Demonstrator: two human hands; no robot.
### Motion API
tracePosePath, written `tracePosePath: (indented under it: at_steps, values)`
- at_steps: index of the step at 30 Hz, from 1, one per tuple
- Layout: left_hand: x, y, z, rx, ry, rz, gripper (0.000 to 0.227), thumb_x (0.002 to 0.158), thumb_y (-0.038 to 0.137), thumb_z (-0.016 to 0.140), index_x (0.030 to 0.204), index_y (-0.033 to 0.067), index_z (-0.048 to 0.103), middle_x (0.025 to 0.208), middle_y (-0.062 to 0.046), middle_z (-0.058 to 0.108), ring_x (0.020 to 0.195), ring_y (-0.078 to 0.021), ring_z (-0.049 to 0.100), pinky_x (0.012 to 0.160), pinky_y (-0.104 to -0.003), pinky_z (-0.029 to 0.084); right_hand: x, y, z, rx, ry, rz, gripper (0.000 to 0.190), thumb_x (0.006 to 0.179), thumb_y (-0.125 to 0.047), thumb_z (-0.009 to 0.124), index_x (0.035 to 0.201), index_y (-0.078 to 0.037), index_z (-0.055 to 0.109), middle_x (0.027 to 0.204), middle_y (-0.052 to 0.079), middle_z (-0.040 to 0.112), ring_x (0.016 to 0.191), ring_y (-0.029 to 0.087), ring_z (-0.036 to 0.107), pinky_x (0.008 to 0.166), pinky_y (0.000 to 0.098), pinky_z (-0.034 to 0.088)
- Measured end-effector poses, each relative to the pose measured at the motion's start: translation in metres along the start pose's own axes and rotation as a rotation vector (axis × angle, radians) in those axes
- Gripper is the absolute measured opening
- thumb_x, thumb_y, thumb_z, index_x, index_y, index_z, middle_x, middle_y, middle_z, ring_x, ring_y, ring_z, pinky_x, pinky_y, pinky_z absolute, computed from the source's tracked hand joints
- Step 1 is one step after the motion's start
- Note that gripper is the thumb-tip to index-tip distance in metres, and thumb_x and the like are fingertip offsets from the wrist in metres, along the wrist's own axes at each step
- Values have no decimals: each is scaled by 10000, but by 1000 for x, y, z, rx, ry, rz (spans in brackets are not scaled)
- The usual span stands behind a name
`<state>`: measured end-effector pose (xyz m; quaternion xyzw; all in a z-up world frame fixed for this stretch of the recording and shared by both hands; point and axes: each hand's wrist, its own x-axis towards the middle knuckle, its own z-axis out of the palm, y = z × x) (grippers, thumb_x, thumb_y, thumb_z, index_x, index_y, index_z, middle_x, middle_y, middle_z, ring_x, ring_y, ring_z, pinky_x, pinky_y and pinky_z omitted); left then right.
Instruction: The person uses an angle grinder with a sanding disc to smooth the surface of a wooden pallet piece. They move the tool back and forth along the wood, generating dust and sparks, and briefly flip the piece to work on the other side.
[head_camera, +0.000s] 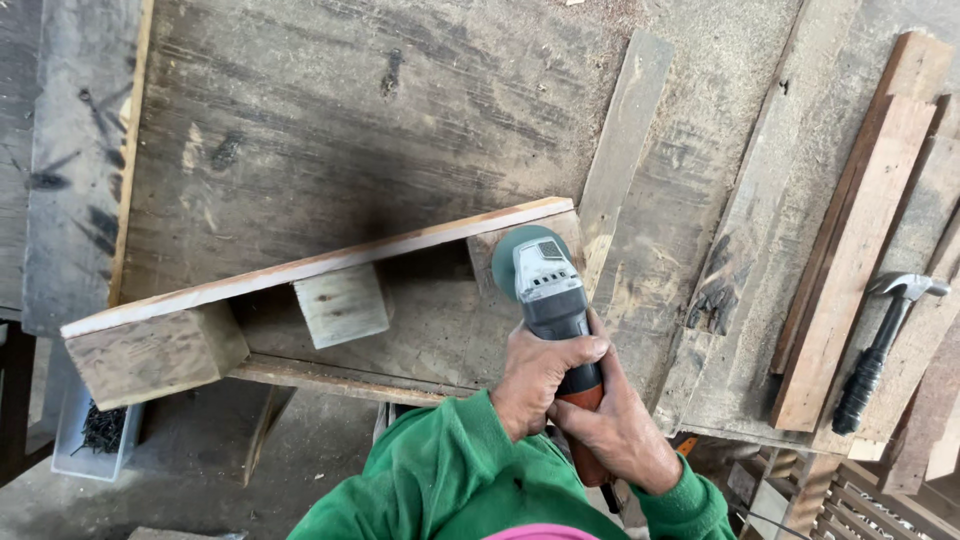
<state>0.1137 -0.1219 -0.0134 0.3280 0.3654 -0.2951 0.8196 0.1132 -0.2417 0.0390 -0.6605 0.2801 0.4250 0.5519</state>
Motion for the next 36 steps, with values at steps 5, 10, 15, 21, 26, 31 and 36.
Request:
tracePosePath:
  at_steps: [5, 10, 15, 21, 26, 31, 36]
  values:
    - [-4, 8, -5, -37, 32, 9, 429, 698, 68, 843, 1091, 10, 680, 950, -79, 723, 827, -179, 709, 802, -363, 613, -6, -5, 14, -164, -47, -236, 1148, 725, -63, 772, 1629, -109, 67, 1345, 157, 579, 1184, 225, 621, 951, 354, 538]
    - [-13, 4, -21, -29, -7, 9, 405, 720, 92, 832, 1077, -9, 670, 927, -111, 720, 788, -210, 702, 769, -389, 619, -9, 0, 25, -101, 2, -35, 1173, 688, -68, 718, 1660, -167, 70, 1215, 183, 633, 995, 261, 689, 820, 392, 608]
    - [-12, 12, -29, -68, -12, 16, 403, 735, 72, 841, 1095, -11, 678, 959, -84, 716, 847, -188, 700, 808, -372, 608, -8, -6, 37, -214, -12, -139, 1147, 708, -79, 773, 1606, -118, 61, 1307, 158, 606, 1127, 228, 655, 924, 376, 550]
    - [-13, 25, -37, -36, 8, 17, 378, 720, 72, 820, 1065, 0, 681, 940, -104, 719, 816, -209, 697, 762, -396, 607, 0, -9, 45, -143, 15, -127, 1117, 711, -113, 732, 1638, -131, 109, 1291, 174, 617, 1082, 241, 654, 893, 388, 569]
    - [-21, 29, -41, -69, 20, -1, 409, 710, 60, 834, 1085, 23, 675, 955, -71, 722, 845, -181, 706, 808, -366, 614, -7, -12, 55, -243, -22, -198, 1148, 707, -126, 775, 1629, -115, 92, 1328, 167, 598, 1147, 219, 649, 936, 377, 554]
    - [-23, 23, -48, -37, 34, -28, 400, 705, 76, 830, 1067, 16, 668, 926, -108, 713, 807, -222, 700, 781, -403, 620, -10, -6, 57, -243, 44, 5, 1146, 712, -150, 755, 1656, -176, 106, 1272, 179, 646, 1069, 238, 687, 903, 405, 588]
    - [-27, 26, -43, -67, 20, -20, 456, 693, 67, 835, 1122, 45, 681, 980, -60, 728, 870, -166, 714, 822, -349, 604, -14, -5, 62, -116, -44, -270, 1116, 727, -63, 768, 1621, -92, 101, 1422, 158, 527, 1248, 221, 562, 1005, 384, 489]
